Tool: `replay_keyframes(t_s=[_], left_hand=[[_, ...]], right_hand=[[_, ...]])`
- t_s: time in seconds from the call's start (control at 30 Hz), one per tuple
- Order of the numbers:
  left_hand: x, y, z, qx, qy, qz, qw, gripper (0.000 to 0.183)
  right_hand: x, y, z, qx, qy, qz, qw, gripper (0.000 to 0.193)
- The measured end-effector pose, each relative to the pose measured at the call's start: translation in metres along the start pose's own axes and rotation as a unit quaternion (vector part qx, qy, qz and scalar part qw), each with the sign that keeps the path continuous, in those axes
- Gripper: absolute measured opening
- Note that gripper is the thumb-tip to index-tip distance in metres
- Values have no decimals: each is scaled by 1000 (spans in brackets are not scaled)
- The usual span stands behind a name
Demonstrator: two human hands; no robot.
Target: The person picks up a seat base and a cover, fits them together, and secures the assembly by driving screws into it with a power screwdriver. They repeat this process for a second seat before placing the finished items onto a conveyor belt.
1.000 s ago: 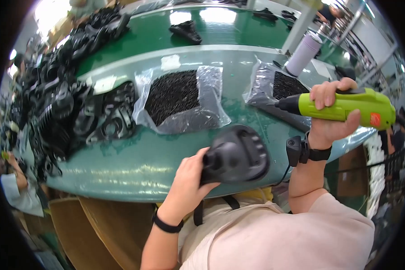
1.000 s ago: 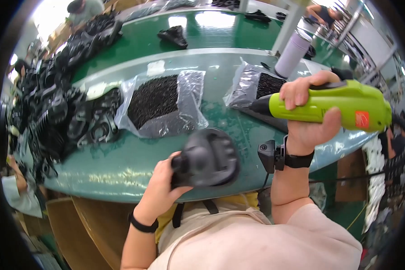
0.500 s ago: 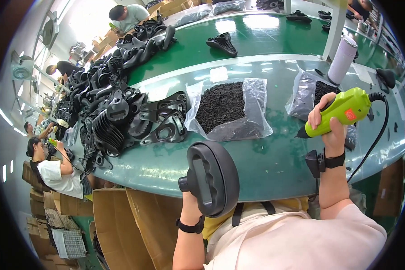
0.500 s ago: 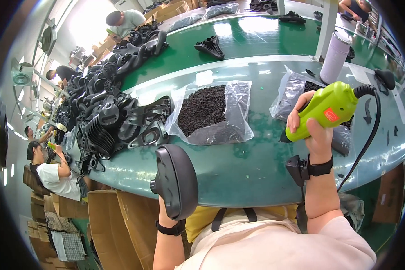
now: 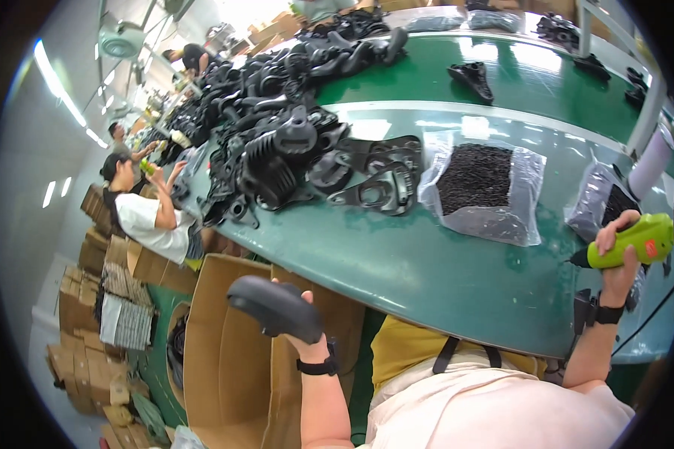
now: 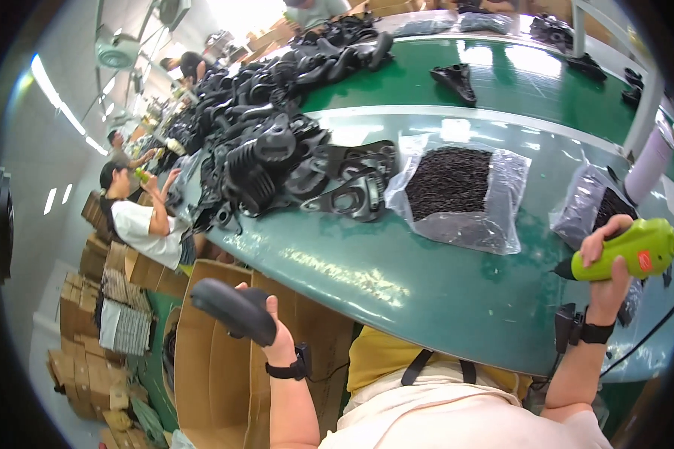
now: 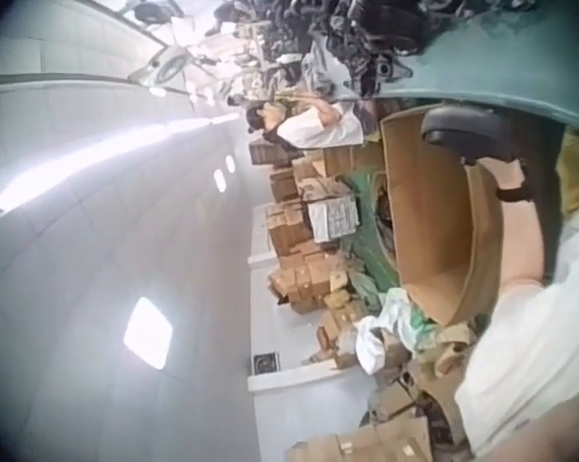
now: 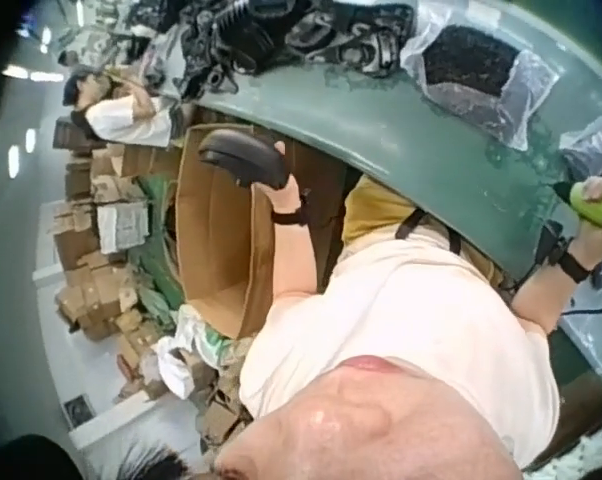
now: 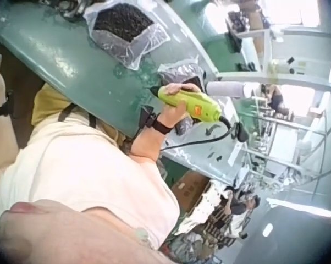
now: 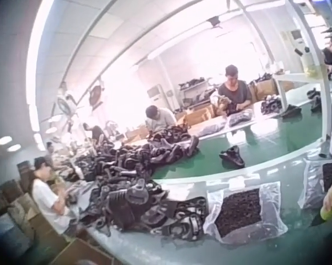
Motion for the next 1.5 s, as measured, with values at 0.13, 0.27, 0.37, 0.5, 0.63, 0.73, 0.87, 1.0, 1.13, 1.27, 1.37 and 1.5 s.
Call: replay_keyframes(t_s=[0.13,0.27,0.37,0.5,0.63,0.73,0.87,1.0,1.13,1.27,1.37,1.5], left_hand=[[26,-11,-17,137,182,67,971,53],[47,-20,-31,111,237,47,964,37],[76,-32,-38,159,543,135,813,50],[66,-21,-37,158,376,39,912,51],[4,10,-23,-11,257,78,963,52],[11,31,-68,-132,-137,100,977,57],[-2,49,-5,-166,-369,-60,913,56],[-48,88,109,136,-251,-107,952,46],[-87,143,282,383,-132,-95,909,42],[-81,190,441,460,102,-53,880,45],[-17,256,507,406,319,85,852,64],[85,242,568,383,440,38,811,70]], right_hand=[[-3,4,2,27,4,2,1000,57],[-5,6,-1,43,17,5,999,52],[-7,8,5,39,21,4,999,52],[-4,4,-4,16,11,-2,1000,56],[-2,5,0,10,6,-8,1000,58],[0,7,9,-8,5,-12,1000,61],[8,10,20,-29,-17,-9,999,63],[12,7,25,-26,9,10,1000,67],[7,1,23,-17,16,41,999,68],[15,-1,27,18,-29,29,999,61],[21,7,42,105,-65,34,992,49],[24,21,46,97,-56,18,994,40]])
Point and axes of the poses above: each hand's wrist, its own y-axis towards the middle knuckle, its own z-axis out of the palm, x = y × z, the point moved 9 cm from there along y, towards the middle knuckle, and after that the axes turned 6 degrees about x, right-handed, at the moved point
